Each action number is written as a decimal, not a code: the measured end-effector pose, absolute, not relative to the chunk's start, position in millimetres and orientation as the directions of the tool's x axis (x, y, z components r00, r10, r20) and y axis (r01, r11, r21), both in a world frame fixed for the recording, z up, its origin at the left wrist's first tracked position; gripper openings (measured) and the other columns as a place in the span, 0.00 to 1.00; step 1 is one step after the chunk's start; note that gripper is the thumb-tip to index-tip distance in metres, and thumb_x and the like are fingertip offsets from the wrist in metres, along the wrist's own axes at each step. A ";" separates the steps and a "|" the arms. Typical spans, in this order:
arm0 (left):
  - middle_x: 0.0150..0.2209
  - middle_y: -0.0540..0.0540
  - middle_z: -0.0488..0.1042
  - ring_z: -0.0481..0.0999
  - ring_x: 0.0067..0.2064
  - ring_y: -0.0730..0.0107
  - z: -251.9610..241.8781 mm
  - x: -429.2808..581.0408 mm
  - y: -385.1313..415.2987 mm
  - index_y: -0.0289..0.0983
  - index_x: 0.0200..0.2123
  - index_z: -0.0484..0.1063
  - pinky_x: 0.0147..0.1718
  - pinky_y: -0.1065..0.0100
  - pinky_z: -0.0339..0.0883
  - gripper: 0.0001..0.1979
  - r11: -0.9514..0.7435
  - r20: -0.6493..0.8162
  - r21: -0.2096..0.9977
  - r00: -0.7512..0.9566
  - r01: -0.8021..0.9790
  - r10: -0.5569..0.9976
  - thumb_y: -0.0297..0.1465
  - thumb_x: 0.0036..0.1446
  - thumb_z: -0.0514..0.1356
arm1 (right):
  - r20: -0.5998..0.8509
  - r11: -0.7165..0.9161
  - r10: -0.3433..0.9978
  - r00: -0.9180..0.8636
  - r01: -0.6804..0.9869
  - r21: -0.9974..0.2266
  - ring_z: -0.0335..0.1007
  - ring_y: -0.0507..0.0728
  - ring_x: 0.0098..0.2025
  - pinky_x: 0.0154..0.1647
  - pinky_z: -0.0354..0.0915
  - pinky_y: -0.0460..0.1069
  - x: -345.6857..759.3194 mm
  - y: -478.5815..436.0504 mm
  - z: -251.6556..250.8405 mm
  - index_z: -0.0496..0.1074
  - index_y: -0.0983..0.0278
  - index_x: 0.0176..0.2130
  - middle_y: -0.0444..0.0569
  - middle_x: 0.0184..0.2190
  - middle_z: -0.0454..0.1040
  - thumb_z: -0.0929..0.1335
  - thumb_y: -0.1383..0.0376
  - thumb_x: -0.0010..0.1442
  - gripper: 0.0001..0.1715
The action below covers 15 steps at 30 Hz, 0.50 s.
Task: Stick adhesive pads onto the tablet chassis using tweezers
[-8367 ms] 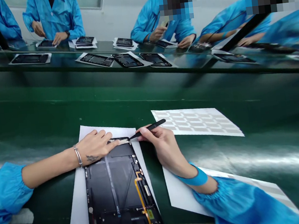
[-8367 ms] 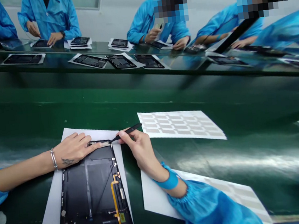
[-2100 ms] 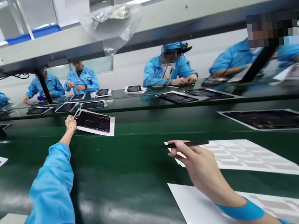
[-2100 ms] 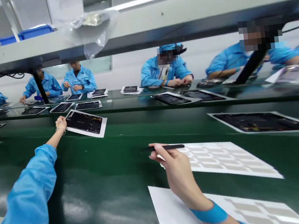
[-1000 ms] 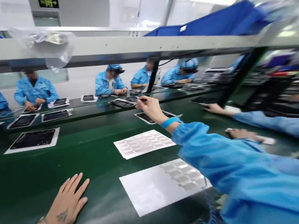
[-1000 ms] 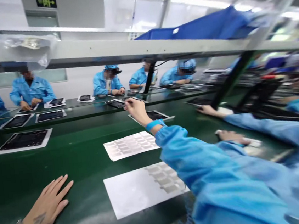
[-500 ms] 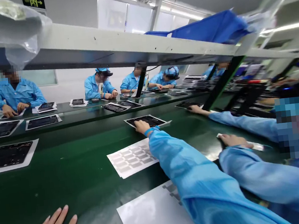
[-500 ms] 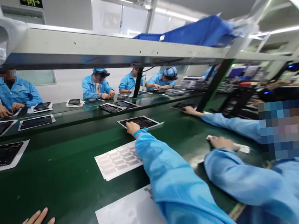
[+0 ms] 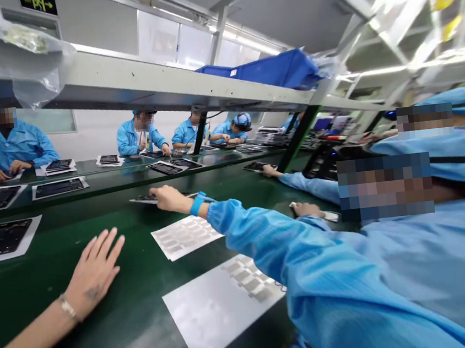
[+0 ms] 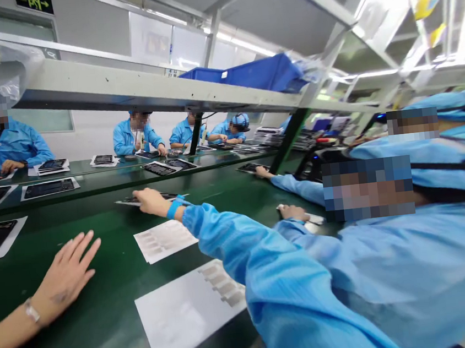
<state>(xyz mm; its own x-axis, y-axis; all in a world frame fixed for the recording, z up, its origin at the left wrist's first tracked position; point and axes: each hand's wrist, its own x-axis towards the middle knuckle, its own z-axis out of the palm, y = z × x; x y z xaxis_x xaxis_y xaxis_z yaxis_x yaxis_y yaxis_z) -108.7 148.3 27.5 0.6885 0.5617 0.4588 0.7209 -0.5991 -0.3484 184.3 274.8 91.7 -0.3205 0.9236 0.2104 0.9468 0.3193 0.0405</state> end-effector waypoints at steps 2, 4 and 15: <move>0.67 0.34 0.54 0.54 0.68 0.48 41.3 -93.3 160.2 0.31 0.65 0.58 0.63 0.49 0.55 0.26 -0.570 0.471 -0.349 0.665 0.744 0.580 0.28 0.65 0.50 | 0.215 0.463 0.863 -0.457 0.886 0.025 0.73 0.58 0.46 0.45 0.65 0.49 152.1 231.1 94.4 0.70 0.64 0.51 0.53 0.41 0.77 0.67 0.73 0.59 0.19; 0.59 0.30 0.66 0.65 0.61 0.47 53.1 -85.9 153.4 0.29 0.61 0.64 0.57 0.51 0.63 0.22 -0.539 0.430 -0.412 0.678 0.735 0.596 0.25 0.64 0.50 | 0.211 0.592 0.789 -0.578 0.806 -0.005 0.72 0.56 0.44 0.43 0.64 0.47 129.7 184.1 92.5 0.70 0.61 0.51 0.49 0.40 0.77 0.67 0.73 0.58 0.21; 0.37 0.45 0.72 0.73 0.36 0.63 43.0 -107.8 -53.7 0.41 0.51 0.68 0.26 0.68 0.66 0.22 -0.707 0.086 -0.451 0.815 0.545 0.573 0.18 0.58 0.49 | 0.663 0.557 0.748 -0.027 0.568 -0.606 0.73 0.58 0.36 0.40 0.69 0.54 220.4 38.7 96.0 0.75 0.57 0.49 0.49 0.34 0.77 0.66 0.54 0.64 0.17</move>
<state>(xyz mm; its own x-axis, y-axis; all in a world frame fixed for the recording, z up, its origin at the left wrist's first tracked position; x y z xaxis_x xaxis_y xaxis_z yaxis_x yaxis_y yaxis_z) -107.8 -53.7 43.0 0.8150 0.5731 0.0857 0.5447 -0.7071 -0.4509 220.4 38.7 96.0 -0.0266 0.7481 0.6631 0.5680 0.5571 -0.6058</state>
